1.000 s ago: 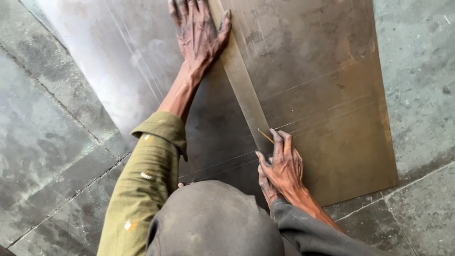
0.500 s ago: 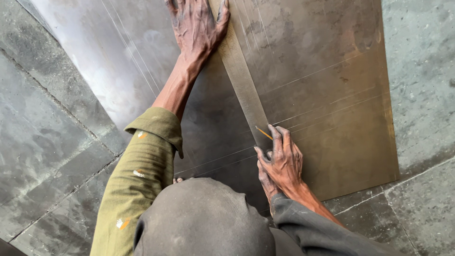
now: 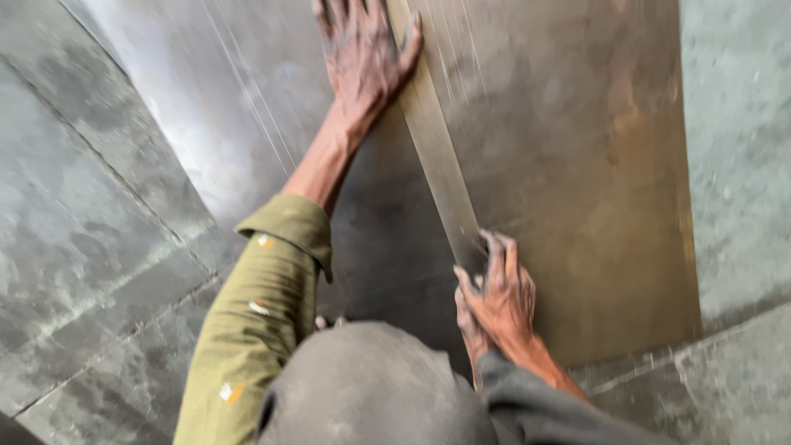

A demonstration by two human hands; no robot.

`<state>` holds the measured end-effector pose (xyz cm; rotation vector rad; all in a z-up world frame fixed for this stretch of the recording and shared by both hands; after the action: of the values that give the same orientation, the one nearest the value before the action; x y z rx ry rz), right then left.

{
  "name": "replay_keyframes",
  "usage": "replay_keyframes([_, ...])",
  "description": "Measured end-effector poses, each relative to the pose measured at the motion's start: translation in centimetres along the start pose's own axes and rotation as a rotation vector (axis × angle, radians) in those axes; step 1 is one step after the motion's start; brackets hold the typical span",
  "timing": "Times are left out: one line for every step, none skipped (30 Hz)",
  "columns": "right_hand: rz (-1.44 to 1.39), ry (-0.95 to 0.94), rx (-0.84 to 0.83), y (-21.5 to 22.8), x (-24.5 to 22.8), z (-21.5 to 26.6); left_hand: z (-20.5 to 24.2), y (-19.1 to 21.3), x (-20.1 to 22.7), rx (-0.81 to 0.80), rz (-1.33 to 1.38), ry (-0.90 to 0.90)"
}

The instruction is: The person uses a metal square ruler and a yellow marking tool to draw straight lines on a large metal sheet placed on the floor. They repeatedly reposition the ruler and draw parallel lines across the sheet's surface.

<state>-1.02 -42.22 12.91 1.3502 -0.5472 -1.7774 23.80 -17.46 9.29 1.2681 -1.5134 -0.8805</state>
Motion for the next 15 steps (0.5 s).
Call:
replay_keyframes([0.011, -0.01, 0.0, 0.0, 0.0, 0.0, -0.4, 0.3, -0.1, -0.001, -0.054, 0.007])
replay_keyframes([0.013, -0.002, 0.006, 0.0, -0.2, -0.1, -0.9, 0.2, -0.3, -0.034, -0.039, 0.028])
replay_keyframes([0.014, 0.006, 0.012, 0.1, -0.2, -0.3, -1.4, 0.0, -0.4, -0.068, -0.024, 0.049])
replay_keyframes([0.016, 0.008, 0.011, 0.1, -0.4, 0.0, -1.4, -0.2, -0.6, -0.111, -0.006, 0.073])
replay_keyframes([0.016, 0.011, 0.014, 0.2, -0.4, 0.1, -1.5, 0.1, -0.6, -0.102, -0.014, 0.079])
replay_keyframes([0.013, 0.005, 0.012, 0.1, -0.3, 0.1, -1.7, 0.3, -0.6, -0.102, -0.021, 0.083])
replay_keyframes([0.011, -0.001, 0.01, 0.0, -0.1, -0.2, -1.9, 0.4, -0.6, -0.103, -0.028, 0.087])
replay_keyframes([0.005, 0.005, 0.005, -0.1, -0.2, -0.2, -2.1, 0.6, -0.7, -0.099, -0.027, 0.09])
replay_keyframes([-0.001, 0.01, 0.001, -0.3, -0.1, -0.4, -2.3, 0.8, -0.8, -0.095, -0.027, 0.092])
replay_keyframes([-0.007, 0.009, -0.004, -0.4, -0.1, -0.3, -2.3, 0.8, -0.8, -0.096, -0.025, 0.092])
replay_keyframes([0.002, 0.006, -0.004, -0.5, 0.1, -0.2, -2.3, 0.5, -0.9, -0.13, -0.01, 0.108])
replay_keyframes([0.011, 0.0, -0.006, -0.5, 0.3, -0.1, -2.2, 0.1, -1.0, -0.166, 0.006, 0.125])
replay_keyframes([0.021, -0.007, -0.008, -0.6, 0.6, -0.1, -2.2, -0.4, -1.1, -0.203, 0.023, 0.142])
replay_keyframes([0.017, -0.012, -0.01, -0.7, 0.8, 0.0, -2.2, -0.6, -1.2, -0.214, 0.021, 0.151])
replay_keyframes([0.013, -0.017, -0.012, -0.8, 0.9, 0.0, -2.2, -0.7, -1.2, -0.225, 0.02, 0.161])
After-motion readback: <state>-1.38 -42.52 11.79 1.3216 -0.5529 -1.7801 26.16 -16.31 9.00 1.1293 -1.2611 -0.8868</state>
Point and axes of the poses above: each hand's wrist, its own z-axis away from the middle knuckle, its own y-axis out of the back of the hand, x = y × z, the point moved 10 cm from there along -z, towards the middle knuckle, and after that the axes turned 6 degrees about -z, right-handed, at the moved point
